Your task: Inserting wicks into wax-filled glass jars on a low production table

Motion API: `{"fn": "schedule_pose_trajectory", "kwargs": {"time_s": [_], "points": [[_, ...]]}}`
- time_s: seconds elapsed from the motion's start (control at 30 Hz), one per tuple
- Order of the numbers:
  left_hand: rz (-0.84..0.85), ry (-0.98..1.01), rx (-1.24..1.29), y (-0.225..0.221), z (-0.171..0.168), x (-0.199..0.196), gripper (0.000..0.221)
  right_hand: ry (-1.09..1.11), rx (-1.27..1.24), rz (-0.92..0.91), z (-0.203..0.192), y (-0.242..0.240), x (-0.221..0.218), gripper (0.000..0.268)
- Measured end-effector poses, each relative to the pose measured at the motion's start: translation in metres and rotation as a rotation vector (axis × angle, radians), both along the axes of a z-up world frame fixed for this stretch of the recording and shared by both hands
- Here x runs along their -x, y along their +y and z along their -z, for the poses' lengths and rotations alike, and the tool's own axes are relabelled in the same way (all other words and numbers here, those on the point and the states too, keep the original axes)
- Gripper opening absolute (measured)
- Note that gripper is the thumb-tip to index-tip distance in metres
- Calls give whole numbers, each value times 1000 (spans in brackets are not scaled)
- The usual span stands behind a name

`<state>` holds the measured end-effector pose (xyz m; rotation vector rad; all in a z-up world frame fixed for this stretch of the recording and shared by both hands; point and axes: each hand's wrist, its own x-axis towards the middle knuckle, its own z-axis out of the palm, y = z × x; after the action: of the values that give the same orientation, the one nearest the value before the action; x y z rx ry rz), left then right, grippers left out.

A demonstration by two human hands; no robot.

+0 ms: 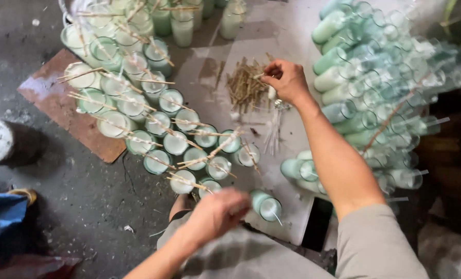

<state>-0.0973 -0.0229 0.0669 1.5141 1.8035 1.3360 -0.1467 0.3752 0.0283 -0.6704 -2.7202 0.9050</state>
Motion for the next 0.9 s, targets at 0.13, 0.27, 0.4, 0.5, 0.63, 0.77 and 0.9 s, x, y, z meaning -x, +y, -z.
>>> {"fn": "schedule_pose_trajectory", "kwargs": {"time_s": [0.13, 0.27, 0.4, 0.5, 0.63, 0.77, 0.9], "points": [[-354, 97, -139, 71, -10, 35, 13, 142, 372, 119, -31, -39, -55, 25], [-409, 25, -200, 126, -33, 26, 24, 218, 530, 172, -85, -118, -136, 30], [-226, -31, -103, 138, -42, -15, 10, 228, 321, 335, -118, -162, -207, 38], [-137, -308, 14, 139, -50, -40, 6, 337, 491, 365, -104, -169, -244, 44], [139, -117, -214, 136, -58, -54, 8, 595, 819, 499, -90, -183, -263, 15], [304, 39, -393, 140, -51, -47, 10, 799, 934, 645, -44, -186, -266, 16], [431, -113, -413, 140, -77, -25, 11, 1007, 966, 709, -58, -196, -246, 19]]}}
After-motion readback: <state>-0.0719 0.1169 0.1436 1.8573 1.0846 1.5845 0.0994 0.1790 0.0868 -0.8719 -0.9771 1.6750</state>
